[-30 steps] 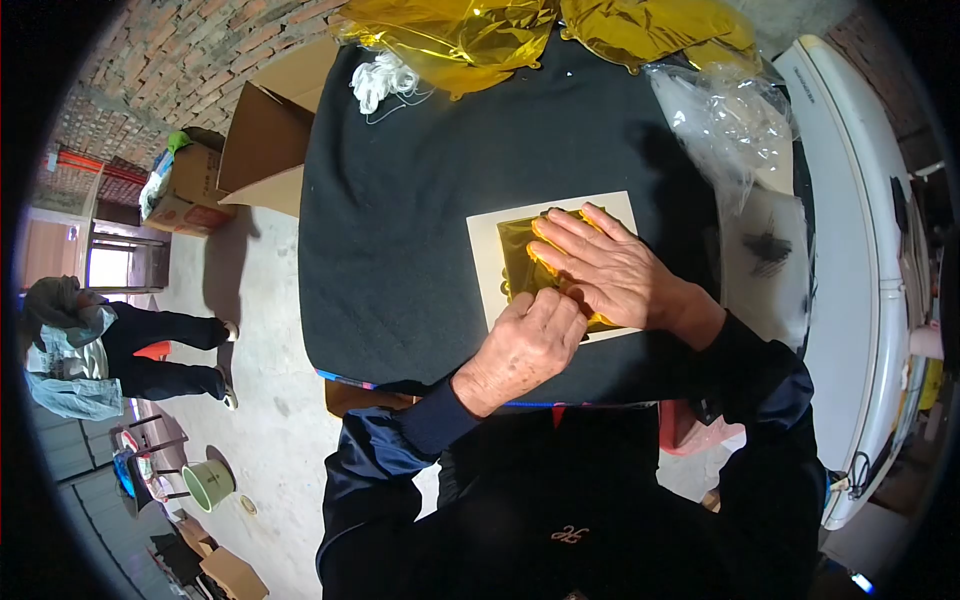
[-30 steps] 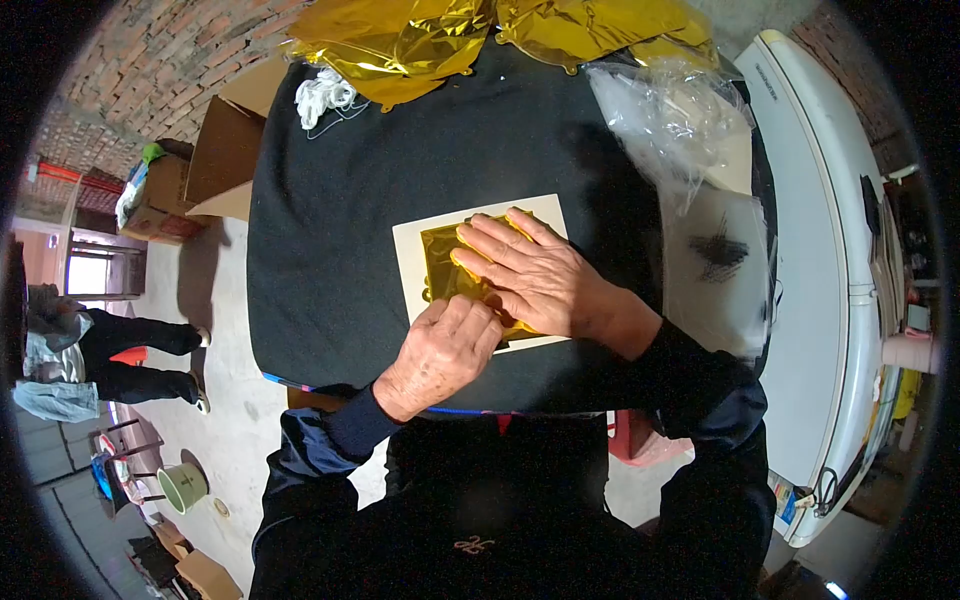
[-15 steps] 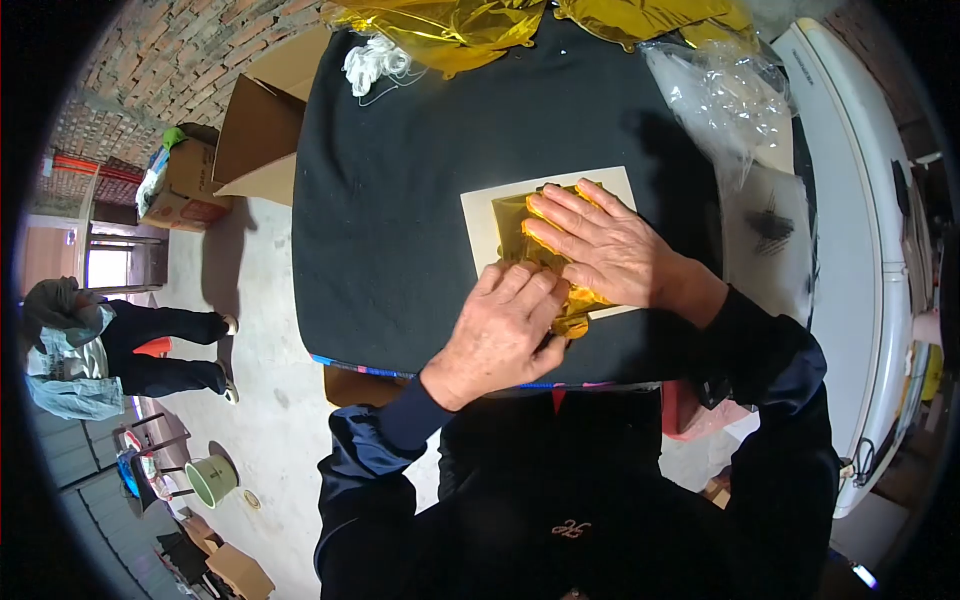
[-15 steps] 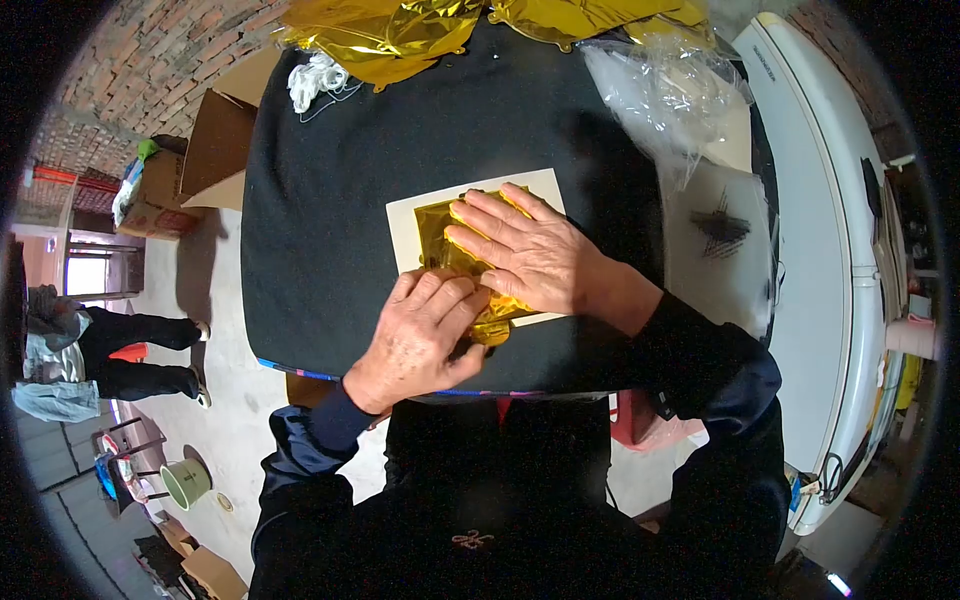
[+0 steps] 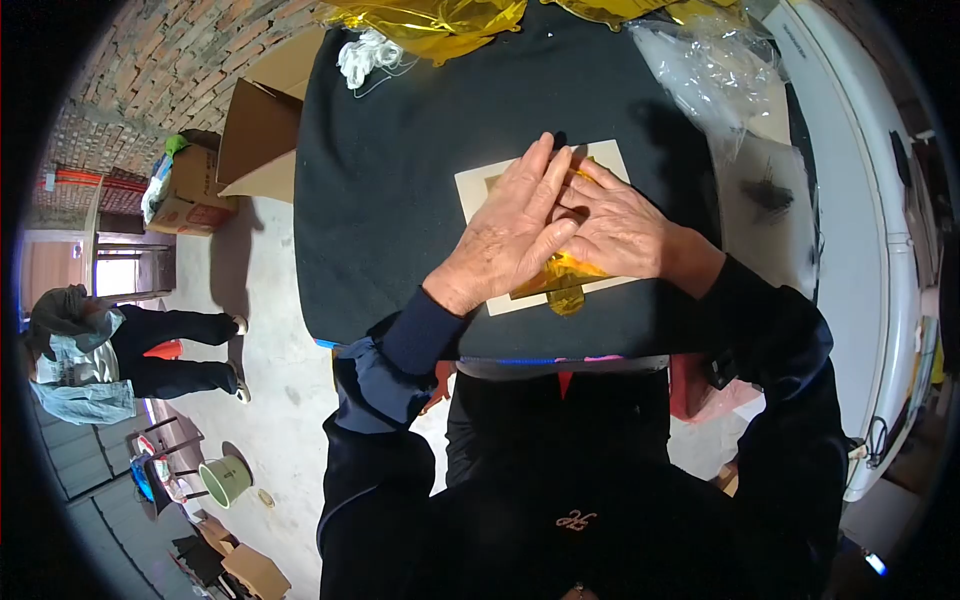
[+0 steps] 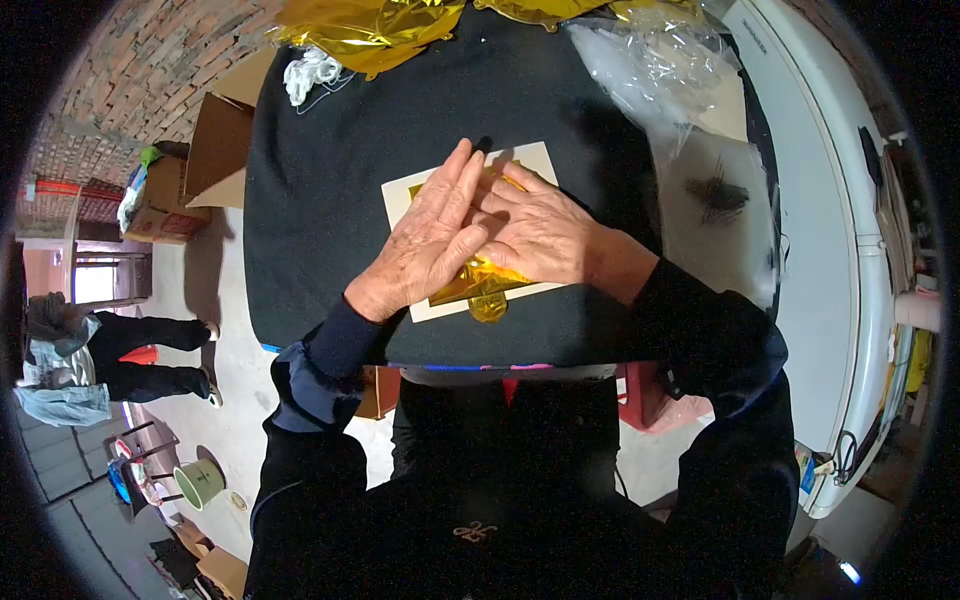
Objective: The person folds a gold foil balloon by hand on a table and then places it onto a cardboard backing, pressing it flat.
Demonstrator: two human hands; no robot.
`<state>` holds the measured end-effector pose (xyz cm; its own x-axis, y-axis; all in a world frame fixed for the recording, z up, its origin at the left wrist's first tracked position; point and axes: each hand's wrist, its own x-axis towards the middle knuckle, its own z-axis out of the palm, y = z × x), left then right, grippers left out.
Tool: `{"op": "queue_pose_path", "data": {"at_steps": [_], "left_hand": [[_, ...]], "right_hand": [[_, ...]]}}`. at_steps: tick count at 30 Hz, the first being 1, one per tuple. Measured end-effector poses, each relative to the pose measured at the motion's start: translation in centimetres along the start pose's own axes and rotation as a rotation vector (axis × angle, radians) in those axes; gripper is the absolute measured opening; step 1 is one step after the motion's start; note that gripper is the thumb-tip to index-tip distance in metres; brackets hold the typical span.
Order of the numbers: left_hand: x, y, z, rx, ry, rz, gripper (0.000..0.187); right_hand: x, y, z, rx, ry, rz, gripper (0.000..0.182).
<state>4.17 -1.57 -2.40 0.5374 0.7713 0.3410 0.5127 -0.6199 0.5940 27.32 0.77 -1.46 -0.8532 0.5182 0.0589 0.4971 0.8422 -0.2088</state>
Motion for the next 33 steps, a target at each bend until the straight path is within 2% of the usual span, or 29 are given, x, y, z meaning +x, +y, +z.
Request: {"op": "queue_pose_path", "data": {"at_steps": [3, 9, 11, 14, 17, 26, 29, 33], "left_hand": [[0.1, -0.5, 1.0, 0.124, -0.057, -0.046, 0.088], [-0.1, 0.0, 1.0, 0.274, -0.048, -0.025, 0.086], [-0.3, 0.0, 1.2, 0.303, -0.012, 0.047, 0.083], [-0.4, -0.1, 1.4, 0.340, -0.027, 0.043, 0.086], [-0.3, 0.3, 1.1, 0.363, -0.067, 0.021, 0.087], [0.0, 0.5, 1.0, 0.453, -0.093, 0.053, 0.080], [0.0, 0.5, 0.9, 0.455, -0.090, 0.061, 0.079], [0.0, 0.5, 1.1, 0.446, -0.081, 0.058, 0.079]], "right_hand": [[0.0, 0.1, 0.1, 0.047, 0.043, -0.005, 0.068], [0.2, 0.1, 1.1, -0.059, 0.122, -0.006, 0.064], [-0.2, -0.3, 0.8, -0.091, 0.116, 0.007, 0.062], [-1.4, -0.7, -0.5, -0.064, 0.041, 0.078, 0.064], [-3.6, -0.9, -0.3, -0.051, 0.201, 0.060, 0.067], [-7.2, -2.8, -1.5, -0.112, 0.144, 0.165, 0.073], [-7.6, -4.9, -2.1, -0.079, 0.169, 0.142, 0.075], [-8.1, -6.6, -1.3, -0.010, 0.217, 0.097, 0.065]]}}
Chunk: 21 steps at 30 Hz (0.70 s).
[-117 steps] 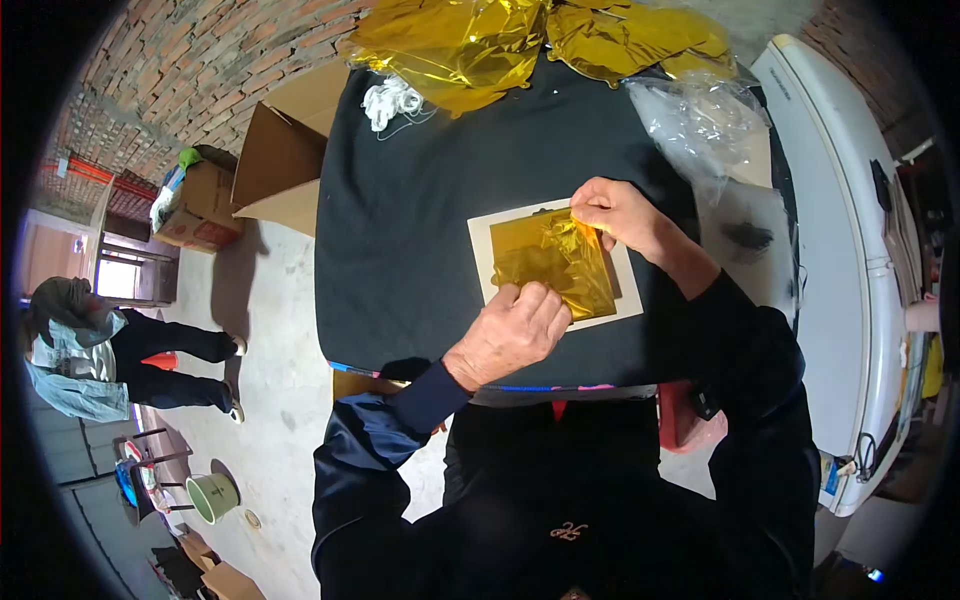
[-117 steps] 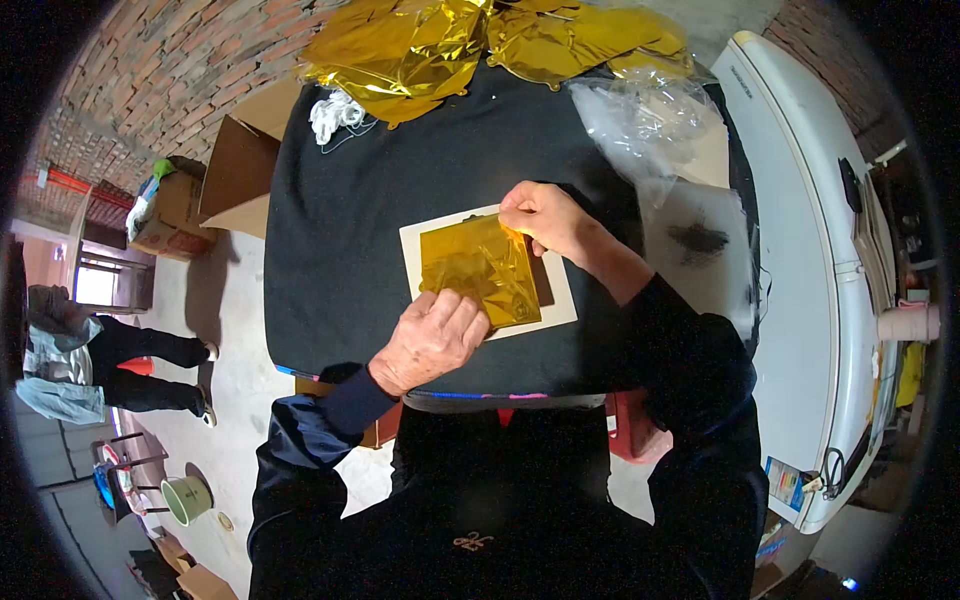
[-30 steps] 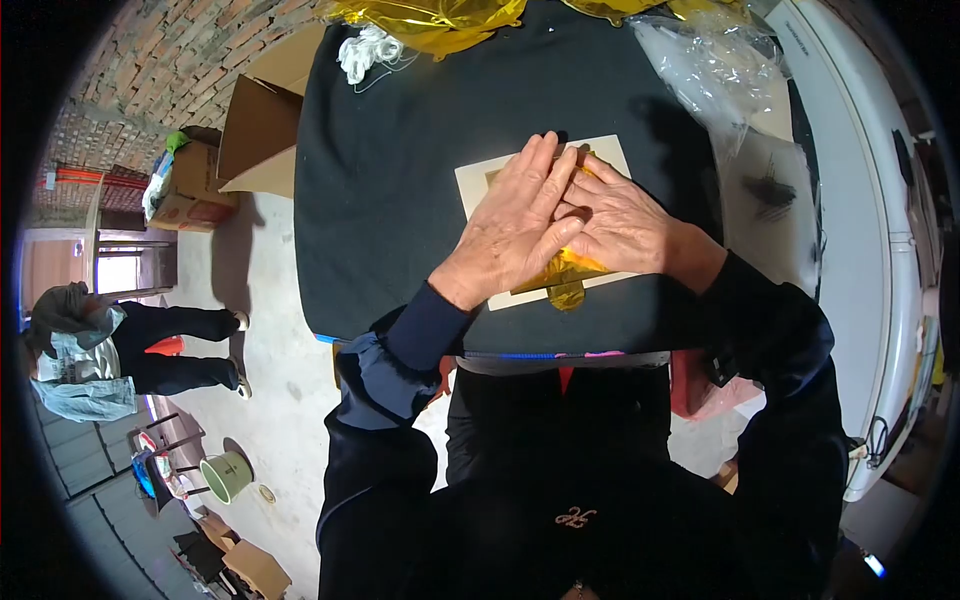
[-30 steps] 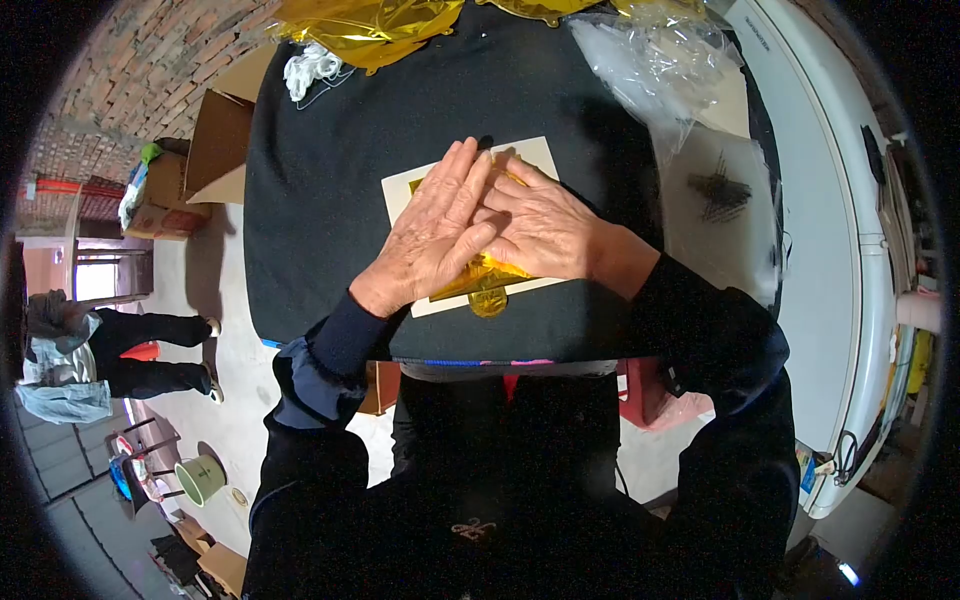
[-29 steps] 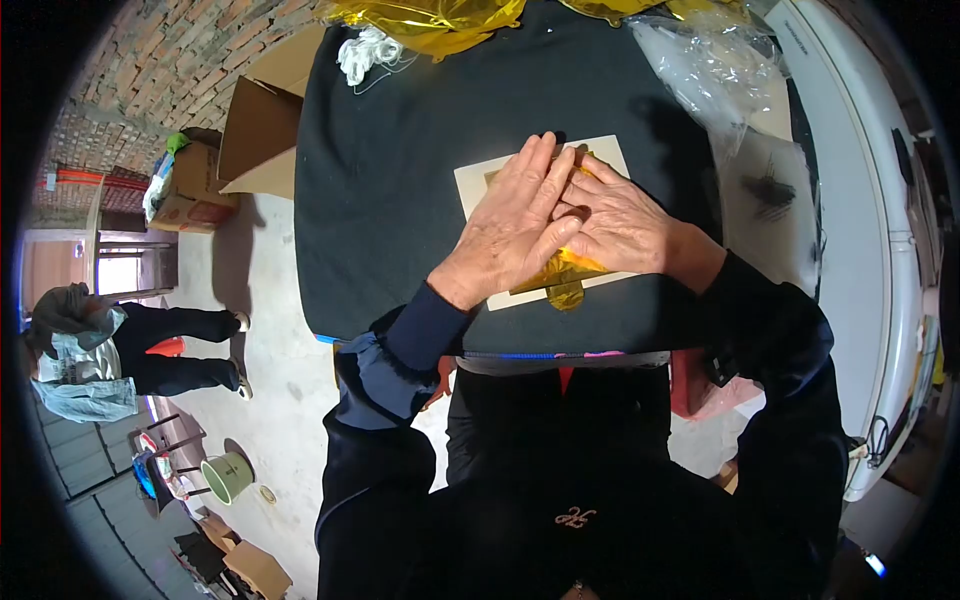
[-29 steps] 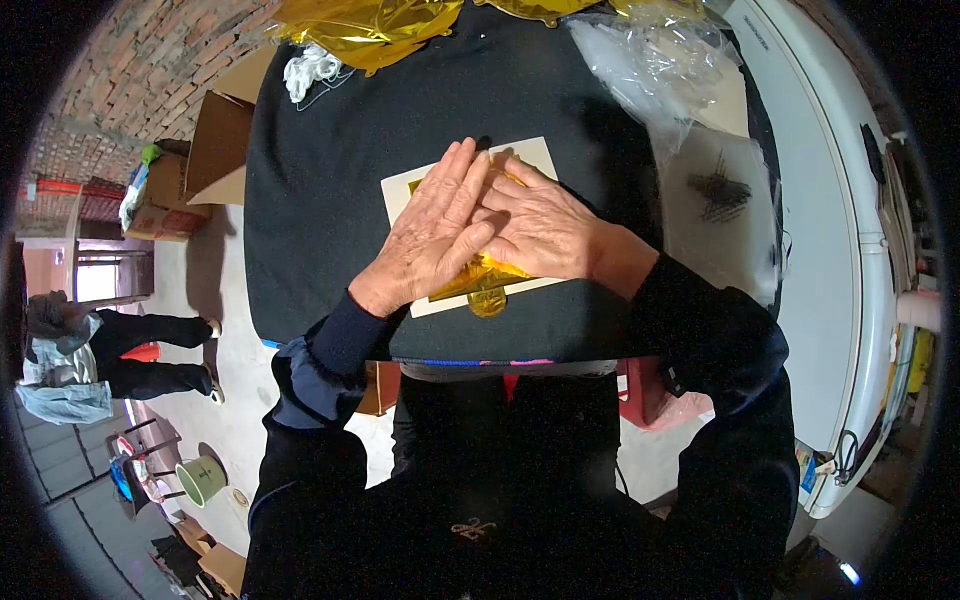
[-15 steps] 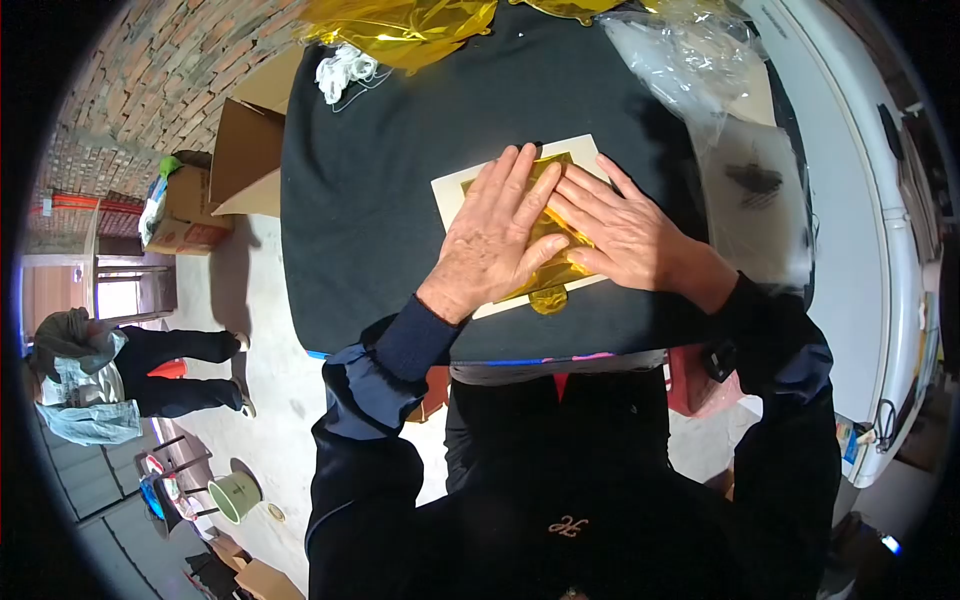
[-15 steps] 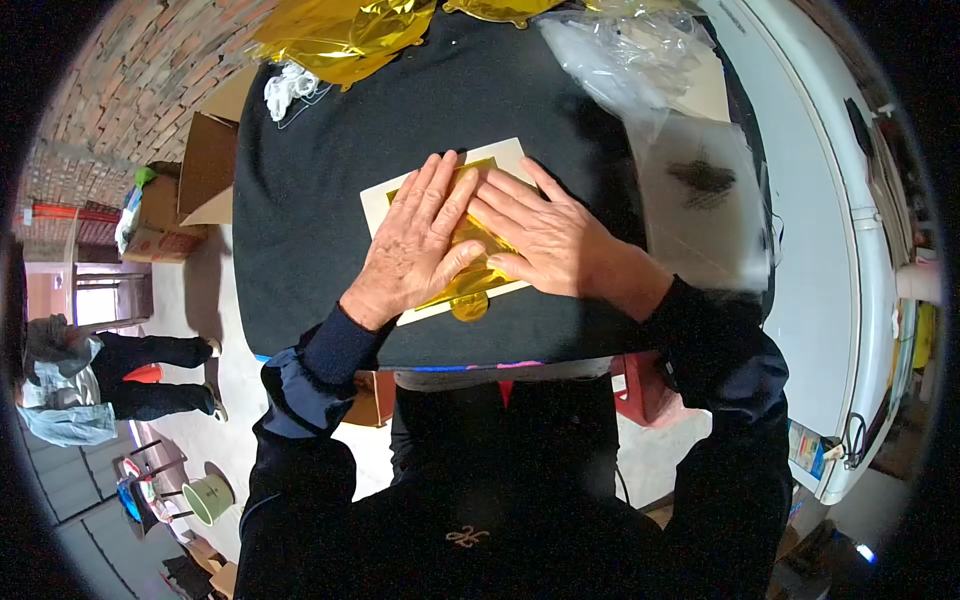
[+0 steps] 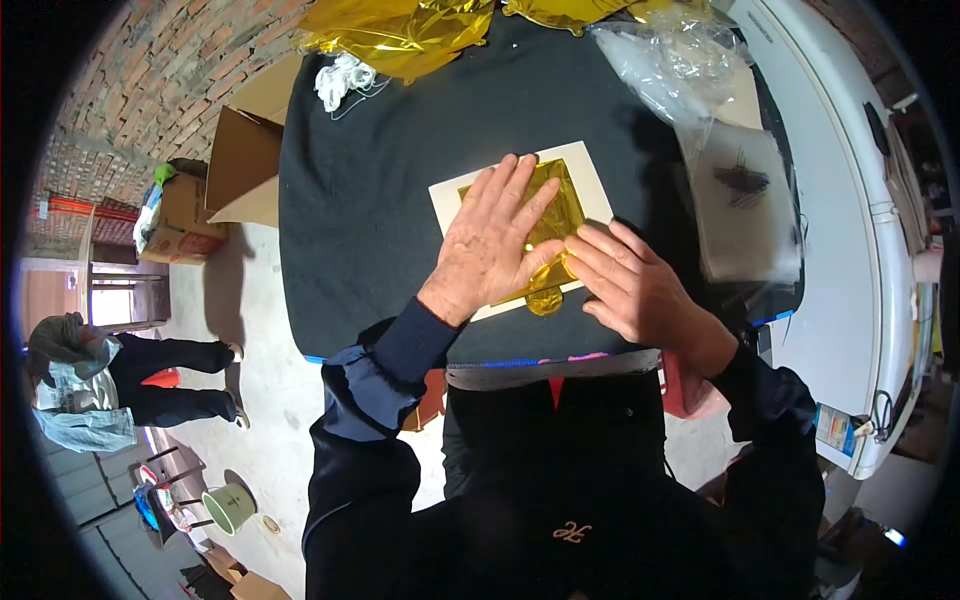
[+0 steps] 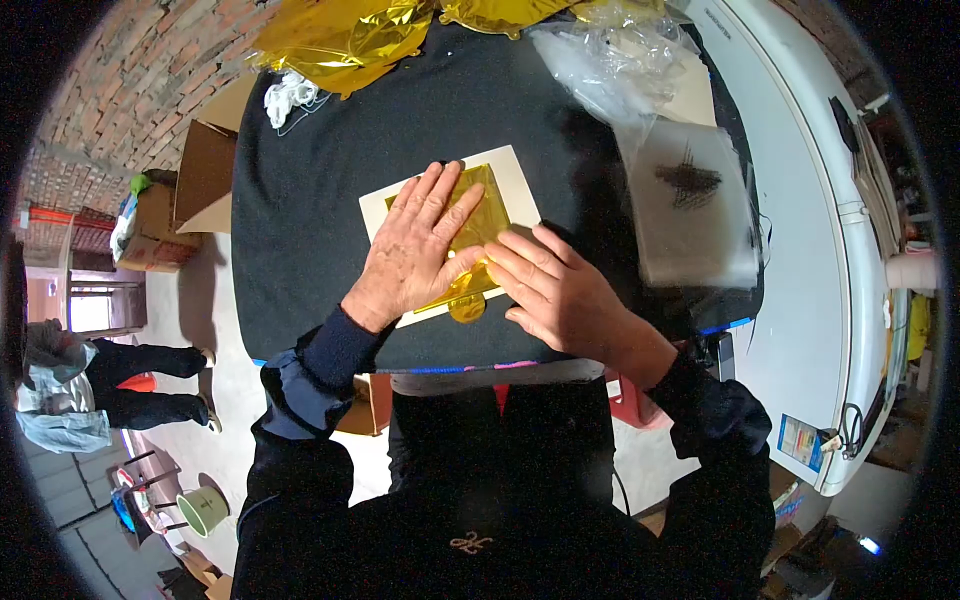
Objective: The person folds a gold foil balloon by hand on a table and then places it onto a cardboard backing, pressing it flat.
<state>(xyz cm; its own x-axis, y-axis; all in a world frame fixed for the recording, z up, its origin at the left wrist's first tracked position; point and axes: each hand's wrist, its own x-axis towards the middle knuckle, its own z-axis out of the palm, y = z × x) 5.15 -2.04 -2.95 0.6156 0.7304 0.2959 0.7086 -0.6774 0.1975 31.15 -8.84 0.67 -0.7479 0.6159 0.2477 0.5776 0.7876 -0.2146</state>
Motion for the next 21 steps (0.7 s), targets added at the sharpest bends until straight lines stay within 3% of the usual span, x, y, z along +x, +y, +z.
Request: {"op": "queue_pose_path", "data": {"at_steps": [10, 14, 21], "left_hand": [[0.0, 0.1, -0.4, 0.075, -0.062, 0.036, 0.074], [-0.1, -0.2, 0.5, 0.045, 0.024, 0.057, 0.071], [-0.1, -0.6, 0.5, -0.064, -0.044, 0.025, 0.090]], "right_hand": [[-0.1, 0.5, 2.0, -0.037, 0.272, -0.044, 0.039], [0.3, 0.7, 1.7, -0.081, 0.241, -0.072, 0.034], [1.2, 0.7, 1.7, -0.167, 0.253, -0.124, 0.031]]}}
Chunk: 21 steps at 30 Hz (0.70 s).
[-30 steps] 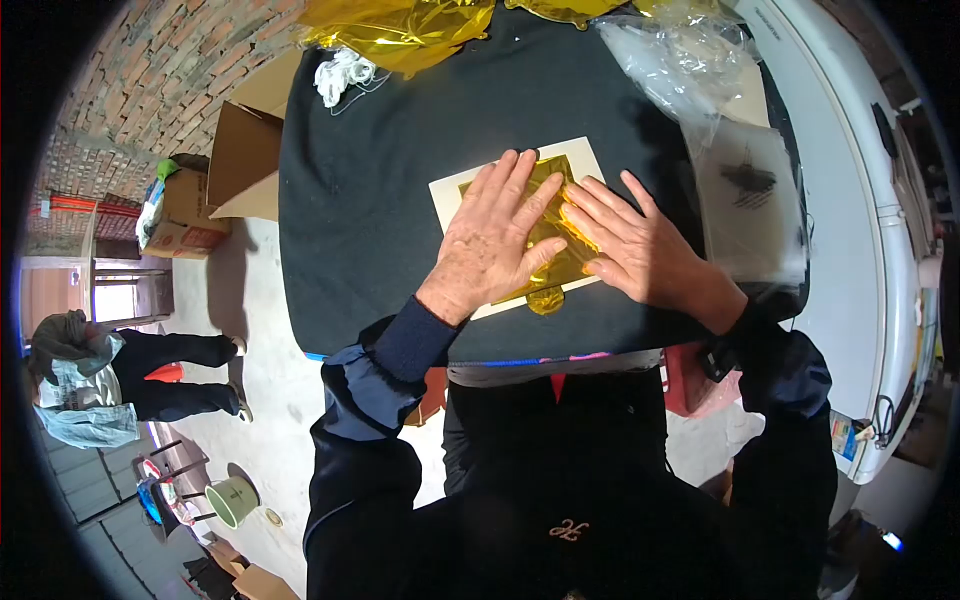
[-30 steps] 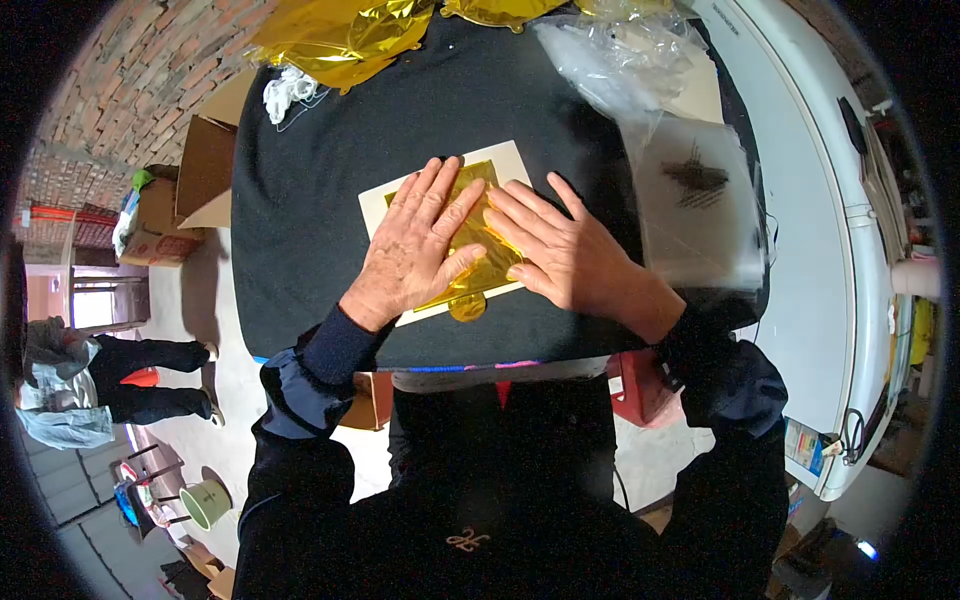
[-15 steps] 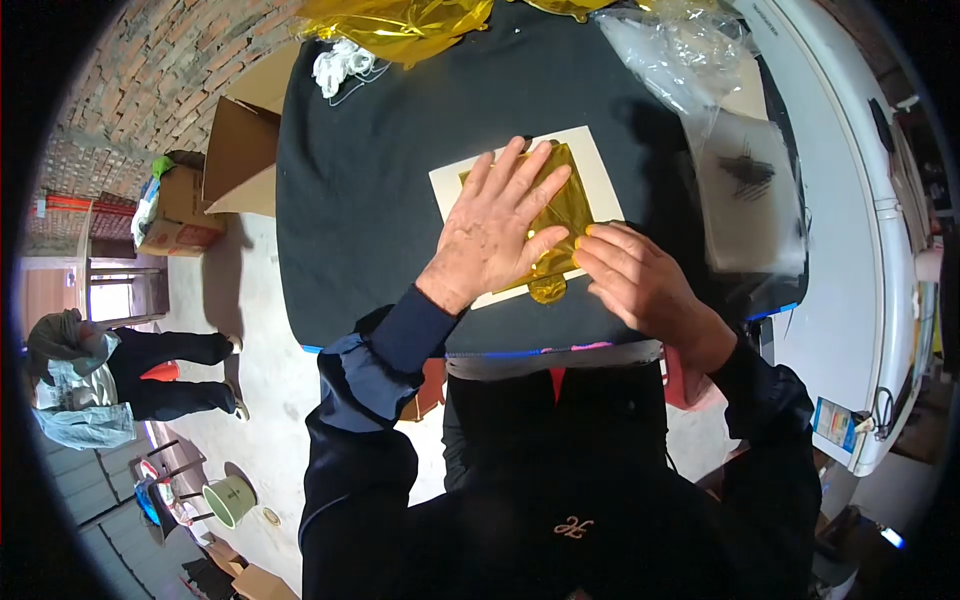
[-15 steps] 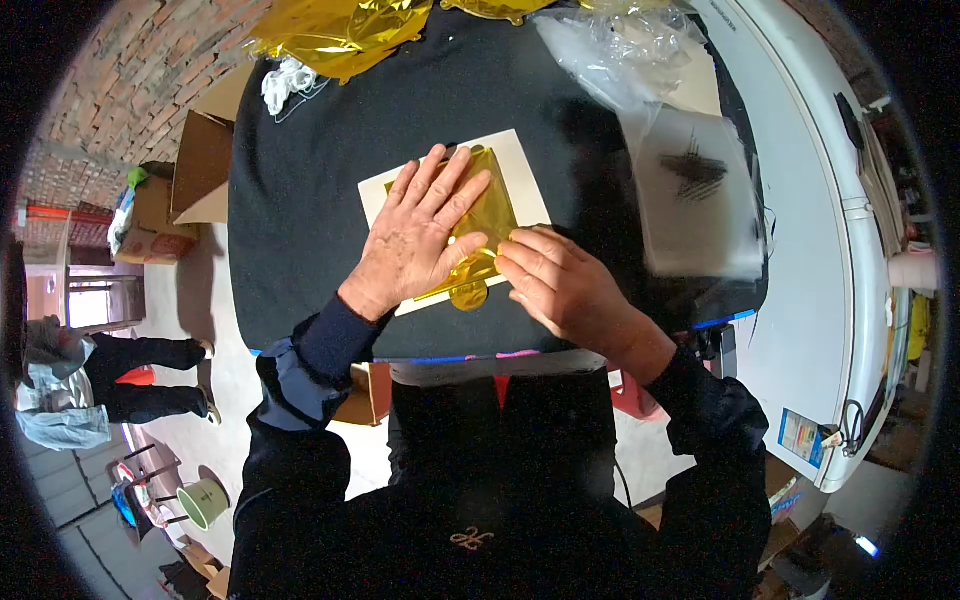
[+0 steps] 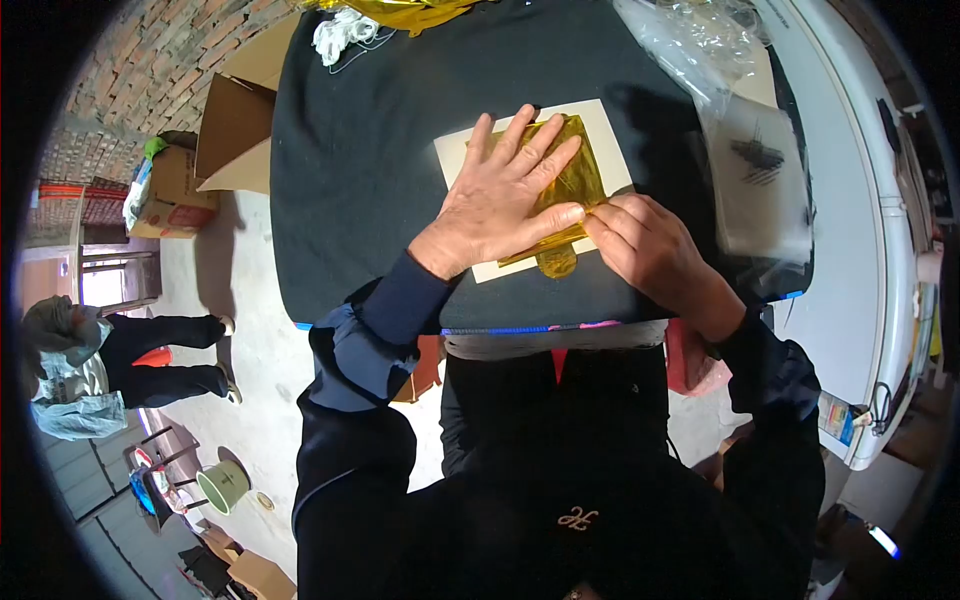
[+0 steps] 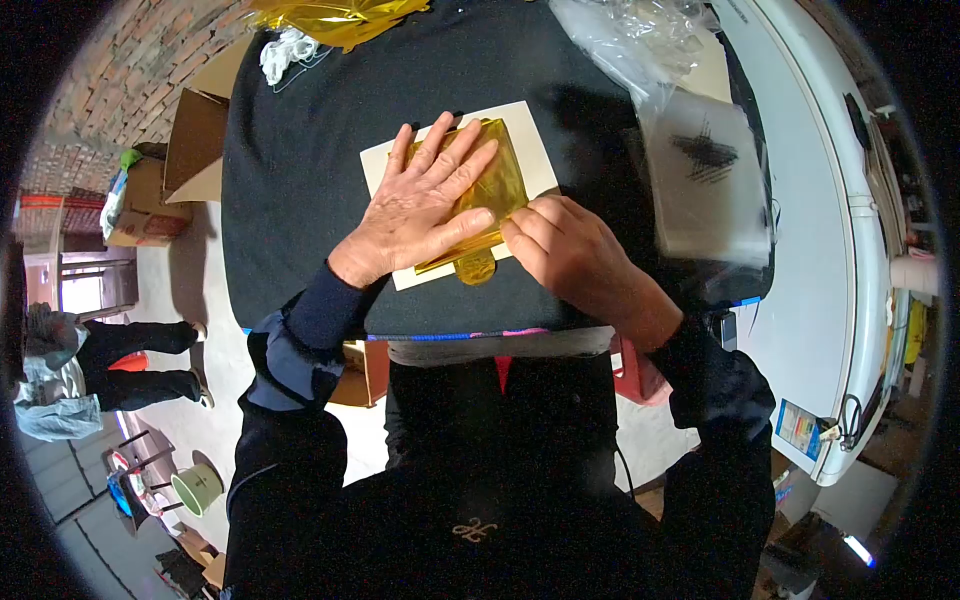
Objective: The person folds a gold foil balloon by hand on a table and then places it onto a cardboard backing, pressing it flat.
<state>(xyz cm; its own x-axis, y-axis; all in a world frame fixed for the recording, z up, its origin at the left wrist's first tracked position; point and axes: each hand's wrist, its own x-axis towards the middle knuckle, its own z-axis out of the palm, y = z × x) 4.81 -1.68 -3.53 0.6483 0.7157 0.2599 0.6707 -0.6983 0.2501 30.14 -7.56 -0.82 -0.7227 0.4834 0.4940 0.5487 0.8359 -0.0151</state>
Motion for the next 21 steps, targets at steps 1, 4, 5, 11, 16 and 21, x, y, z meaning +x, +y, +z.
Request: {"op": "queue_pose_path", "data": {"at_steps": [1, 4, 5, 11, 16, 21], "left_hand": [[0.0, 0.0, -0.1, -0.024, -0.025, 0.000, 0.094], [0.0, -0.4, -0.4, -0.072, -0.086, 0.012, 0.106], [0.0, -0.5, -0.5, -0.073, -0.100, 0.025, 0.109], [0.1, -1.2, -0.9, -0.134, -0.191, 0.049, 0.111], [0.2, -1.0, -1.8, -0.130, -0.220, 0.070, 0.078], [0.5, -0.6, -2.3, -0.146, -0.302, 0.009, 0.057]], "right_hand": [[0.1, 0.0, 0.1, 0.029, 0.002, 0.031, 0.029], [0.9, 0.1, 0.4, 0.102, 0.006, 0.124, 0.023], [1.2, 0.2, 0.5, 0.119, 0.005, 0.157, 0.022], [2.9, 0.8, 0.4, 0.160, -0.032, 0.202, 0.013], [3.9, 1.3, 0.0, 0.293, -0.053, 0.202, 0.015], [3.4, 1.7, 0.7, 0.305, -0.100, 0.262, 0.025]]}}
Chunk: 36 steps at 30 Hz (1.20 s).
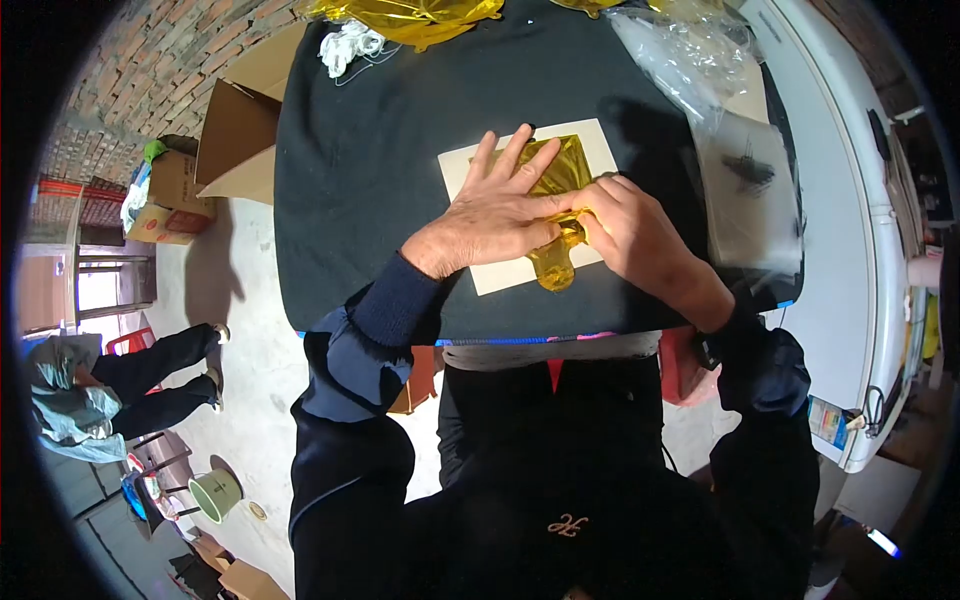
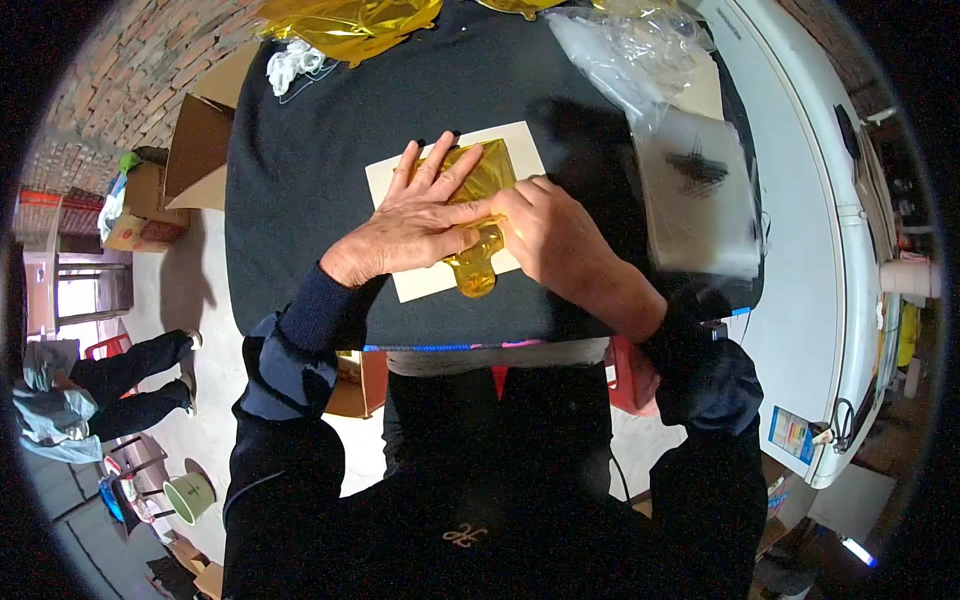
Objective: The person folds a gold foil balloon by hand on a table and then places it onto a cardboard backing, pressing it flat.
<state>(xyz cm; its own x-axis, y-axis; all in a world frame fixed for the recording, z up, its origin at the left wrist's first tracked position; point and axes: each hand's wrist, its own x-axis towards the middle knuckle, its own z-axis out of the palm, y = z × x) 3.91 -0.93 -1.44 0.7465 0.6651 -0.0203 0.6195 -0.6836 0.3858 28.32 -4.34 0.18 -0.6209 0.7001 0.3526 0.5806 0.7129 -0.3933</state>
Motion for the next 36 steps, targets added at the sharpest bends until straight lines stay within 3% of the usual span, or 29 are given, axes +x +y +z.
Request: {"op": "queue_pose_path", "data": {"at_steps": [6, 9, 16, 23, 29, 36], "left_hand": [[0.1, 0.6, -0.2, -0.015, -0.027, -0.047, 0.049], [0.1, 0.6, -0.1, -0.019, -0.016, -0.057, 0.049], [0.0, 0.1, 0.2, 0.000, 0.017, -0.020, 0.047], [-0.1, -0.5, 0.1, -0.088, 0.030, -0.007, 0.043], [0.1, -0.6, 0.1, -0.139, 0.011, -0.032, 0.045], [-0.3, -0.7, 0.4, -0.111, 0.103, 0.036, 0.049]], "right_hand": [[-2.9, -2.9, -0.5, -0.097, 0.155, 0.116, 0.056], [-5.0, -4.0, 0.0, -0.104, 0.142, 0.104, 0.057], [-5.7, -5.0, 1.4, -0.144, 0.064, -0.043, 0.041], [-4.4, -4.9, 2.3, -0.166, 0.150, -0.083, 0.028], [-3.1, -4.9, 2.7, -0.110, 0.232, 0.062, 0.020], [-2.4, -4.6, 3.6, -0.160, 0.325, 0.088, 0.018]]}}
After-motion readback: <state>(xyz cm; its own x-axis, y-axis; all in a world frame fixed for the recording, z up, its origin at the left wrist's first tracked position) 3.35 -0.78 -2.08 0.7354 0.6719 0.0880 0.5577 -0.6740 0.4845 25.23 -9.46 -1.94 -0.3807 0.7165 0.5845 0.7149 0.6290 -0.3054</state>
